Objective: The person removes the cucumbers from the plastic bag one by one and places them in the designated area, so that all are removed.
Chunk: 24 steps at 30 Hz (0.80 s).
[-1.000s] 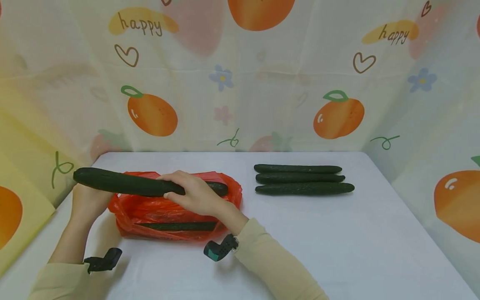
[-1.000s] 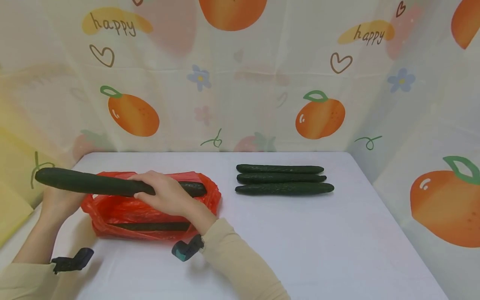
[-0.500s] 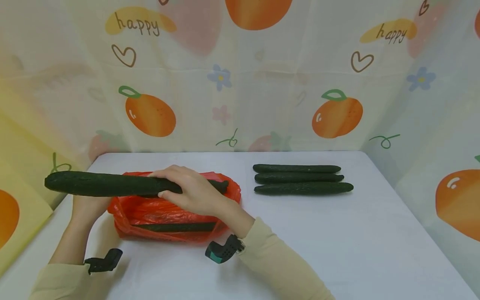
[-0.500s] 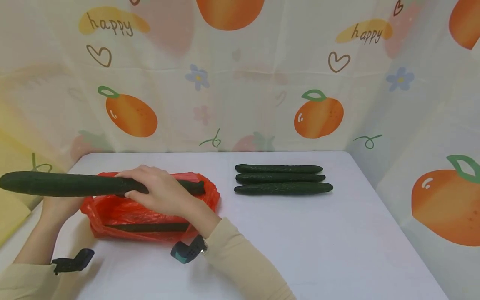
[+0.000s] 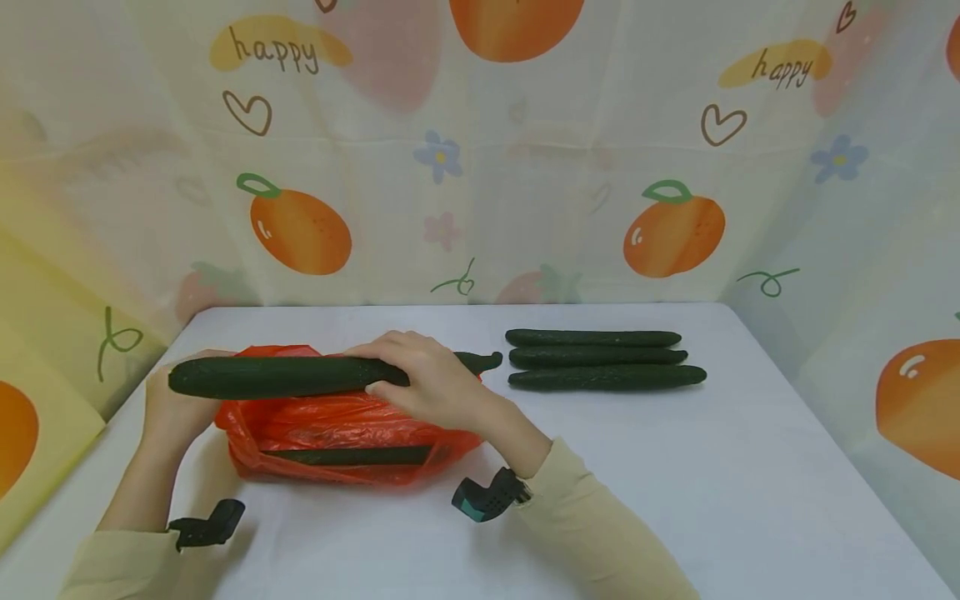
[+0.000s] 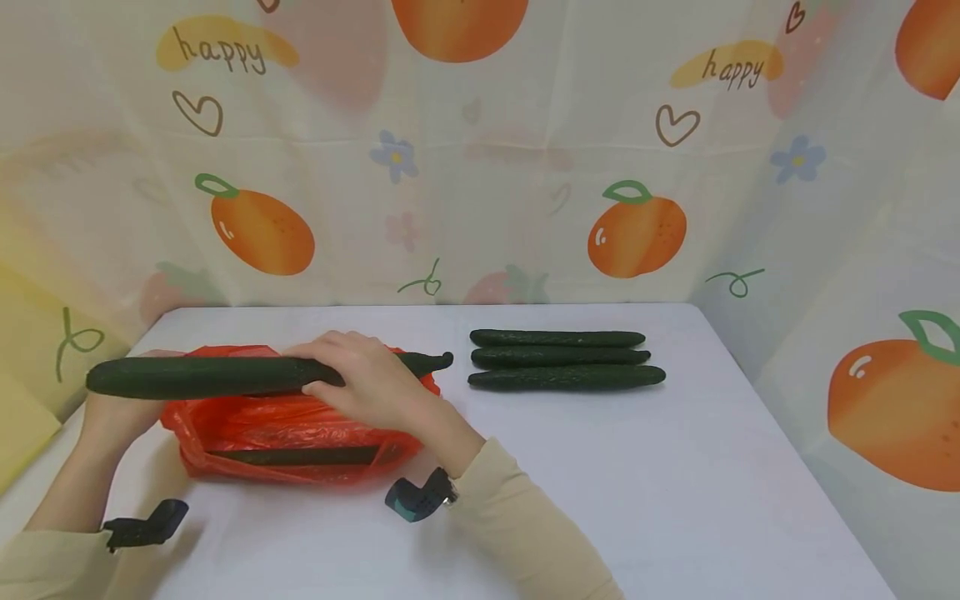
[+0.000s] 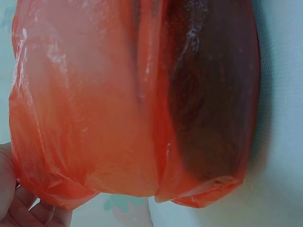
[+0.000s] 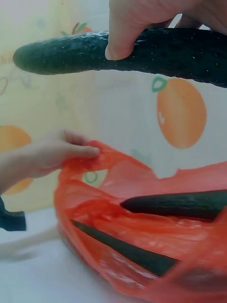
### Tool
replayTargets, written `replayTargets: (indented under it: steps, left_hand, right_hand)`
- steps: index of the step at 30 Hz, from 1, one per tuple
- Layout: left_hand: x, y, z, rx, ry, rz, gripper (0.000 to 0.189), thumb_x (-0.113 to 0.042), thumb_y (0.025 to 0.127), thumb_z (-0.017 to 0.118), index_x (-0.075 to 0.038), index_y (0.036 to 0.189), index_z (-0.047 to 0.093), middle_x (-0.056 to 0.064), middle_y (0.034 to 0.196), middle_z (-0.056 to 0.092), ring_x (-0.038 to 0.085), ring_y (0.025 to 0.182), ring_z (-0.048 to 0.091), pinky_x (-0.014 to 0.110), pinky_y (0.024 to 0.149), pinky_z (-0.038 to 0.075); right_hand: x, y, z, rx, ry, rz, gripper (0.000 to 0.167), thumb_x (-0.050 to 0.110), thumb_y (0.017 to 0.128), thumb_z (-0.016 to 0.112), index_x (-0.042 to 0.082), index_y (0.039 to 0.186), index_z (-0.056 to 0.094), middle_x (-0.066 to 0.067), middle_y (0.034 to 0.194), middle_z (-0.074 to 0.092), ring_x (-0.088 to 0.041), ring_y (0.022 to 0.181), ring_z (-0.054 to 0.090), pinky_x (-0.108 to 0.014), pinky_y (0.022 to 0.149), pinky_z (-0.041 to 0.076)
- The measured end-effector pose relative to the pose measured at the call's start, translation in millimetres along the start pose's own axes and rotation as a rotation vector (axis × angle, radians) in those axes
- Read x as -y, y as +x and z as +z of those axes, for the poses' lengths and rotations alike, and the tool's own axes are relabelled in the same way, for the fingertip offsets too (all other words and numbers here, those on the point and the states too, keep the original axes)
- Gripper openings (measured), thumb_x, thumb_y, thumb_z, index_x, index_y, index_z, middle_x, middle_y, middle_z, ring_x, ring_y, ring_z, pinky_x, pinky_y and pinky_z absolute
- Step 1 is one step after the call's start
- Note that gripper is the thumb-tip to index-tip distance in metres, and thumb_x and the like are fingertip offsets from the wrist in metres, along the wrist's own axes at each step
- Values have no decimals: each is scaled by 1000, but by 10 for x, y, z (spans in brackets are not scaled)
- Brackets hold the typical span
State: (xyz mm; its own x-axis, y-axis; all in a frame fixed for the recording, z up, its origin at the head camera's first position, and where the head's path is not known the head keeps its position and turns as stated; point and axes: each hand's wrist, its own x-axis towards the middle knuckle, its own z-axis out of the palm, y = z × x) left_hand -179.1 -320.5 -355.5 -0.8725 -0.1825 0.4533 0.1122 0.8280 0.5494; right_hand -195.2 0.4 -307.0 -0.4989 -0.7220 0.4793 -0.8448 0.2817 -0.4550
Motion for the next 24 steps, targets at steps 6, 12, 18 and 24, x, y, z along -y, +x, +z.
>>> replayTargets:
  steps: [6, 12, 18, 24]
  left_hand:
    - [-6, 28, -5, 55, 47, -91, 24, -17, 87, 57, 0, 101, 67, 25, 88, 66, 26, 78, 54, 28, 60, 38]
    - [-12, 27, -14, 126, 24, -174, 34, -29, 90, 56, -1, 106, 66, 22, 96, 66, 25, 85, 53, 13, 53, 42]
    - [-3, 18, -13, 156, 9, -208, 38, -32, 91, 53, -1, 110, 64, 23, 100, 65, 27, 91, 51, 12, 54, 43]
    - [-10, 20, -11, 155, 10, -211, 39, -32, 91, 54, -1, 111, 64, 23, 100, 65, 28, 91, 51, 12, 53, 43]
  right_hand:
    - [-119, -145, -94, 18, -75, 63, 39, 19, 89, 61, 18, 127, 55, 5, 117, 59, -9, 108, 52, -24, 92, 40]
    - [-279, -335, -152, 0, -102, 118, 39, 16, 86, 64, 18, 124, 57, 4, 111, 61, -10, 103, 54, -28, 88, 43]
    - [-416, -540, -198, -27, -114, 152, 38, 15, 85, 64, 17, 123, 58, 3, 110, 62, -12, 102, 55, -30, 88, 45]
    - [-517, -704, -241, -65, -110, 187, 39, 12, 84, 66, 16, 122, 59, 3, 109, 62, -12, 104, 55, -40, 99, 39]
